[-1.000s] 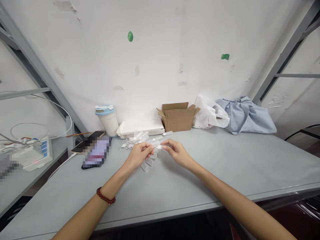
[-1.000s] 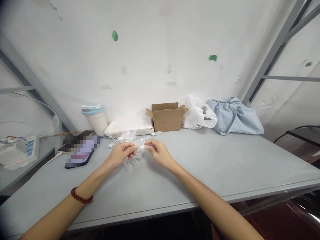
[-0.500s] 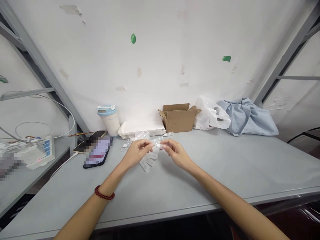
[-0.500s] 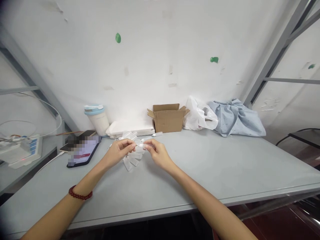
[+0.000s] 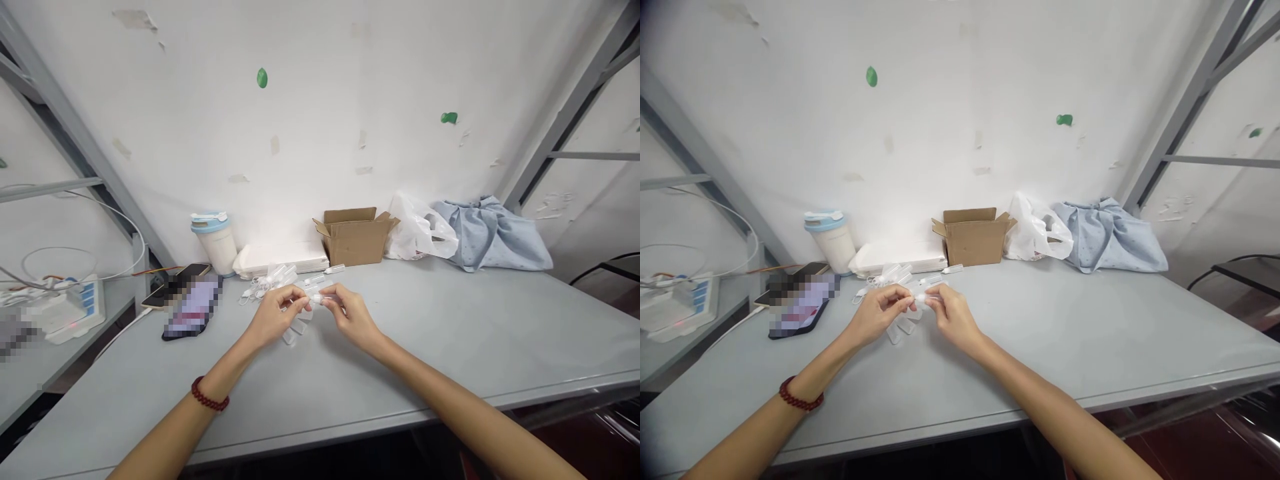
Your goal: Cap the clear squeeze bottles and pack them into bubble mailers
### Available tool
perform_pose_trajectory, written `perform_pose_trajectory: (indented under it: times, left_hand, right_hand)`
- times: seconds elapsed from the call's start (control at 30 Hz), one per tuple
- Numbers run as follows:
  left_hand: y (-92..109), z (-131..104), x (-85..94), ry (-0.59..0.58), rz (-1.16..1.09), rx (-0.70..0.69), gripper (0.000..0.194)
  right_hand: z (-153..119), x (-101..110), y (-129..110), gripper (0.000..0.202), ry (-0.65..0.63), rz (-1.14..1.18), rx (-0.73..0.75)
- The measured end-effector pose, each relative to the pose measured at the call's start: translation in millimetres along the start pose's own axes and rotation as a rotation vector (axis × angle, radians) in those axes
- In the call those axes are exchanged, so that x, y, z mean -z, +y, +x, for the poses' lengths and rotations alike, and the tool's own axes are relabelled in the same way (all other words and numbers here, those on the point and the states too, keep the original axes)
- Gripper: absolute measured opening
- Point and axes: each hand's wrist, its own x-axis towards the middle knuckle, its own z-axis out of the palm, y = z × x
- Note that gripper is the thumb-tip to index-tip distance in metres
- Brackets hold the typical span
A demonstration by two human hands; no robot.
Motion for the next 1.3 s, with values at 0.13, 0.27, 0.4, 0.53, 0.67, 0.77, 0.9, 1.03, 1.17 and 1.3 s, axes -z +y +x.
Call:
perform_pose_trajectory:
  times: [0.13, 0.27, 0.4, 0.53, 0.67, 0.77, 0.9, 1.03, 1.17, 1.3]
  left_hand:
    - [4.2, -0.9, -1.3, 0.021, -0.015, -0.007, 0.019]
    - [7.6, 0.0, 2.9, 0.083, 0.006, -0.036, 0.017]
    - [6.7, 1.6, 7.6, 0.125, -0.002, -0.037, 0.017]
    - [4.7, 1.8, 7.3, 0.123, -0.015, -0.026, 0.019]
    - [4.4, 1.7, 5.6, 0.134, -0.019, -0.026, 0.019]
    - [2.6, 1.9, 4.5, 0.144, -0.02, -0.028, 0.02]
    - [0.1, 2.4, 1.4, 0.158, -0.018, -0.039, 0.021]
    - [1.8, 4.0, 3.8, 0.159, 0.066, -0.026, 0.02]
    - [-0.2, 7.4, 22.8, 0.188, 0.069, 0.039, 0.021]
    - [-10.1, 9.7, 39.8, 0.305, 0.185, 0.066, 0.023]
  right_hand:
    - [0.0, -1.3, -1.4, 0.015, 0.014, 0.007, 0.004]
    - [1.2, -3.3, -6.6, 0.017, 0.047, 0.04, 0.006]
    - [2.3, -3.4, -9.8, 0.017, 0.08, 0.074, -0.015]
    - [2.6, -2.0, -8.4, 0.016, 0.081, 0.086, -0.02]
    - [2.9, -1.9, -7.4, 0.016, 0.068, 0.091, 0.011]
    - [3.4, -2.1, -6.9, 0.014, 0.069, 0.084, 0.048]
    - [3.2, -2.8, -4.7, 0.014, 0.075, 0.084, 0.056]
    - [5.5, -1.7, -1.4, 0.018, 0.039, 0.083, 0.04]
    - [15.7, 9.3, 8.5, 0.032, 0.031, 0.017, 0.017]
    - [26.4, 26.8, 34.0, 0.036, 0.064, -0.237, 0.047]
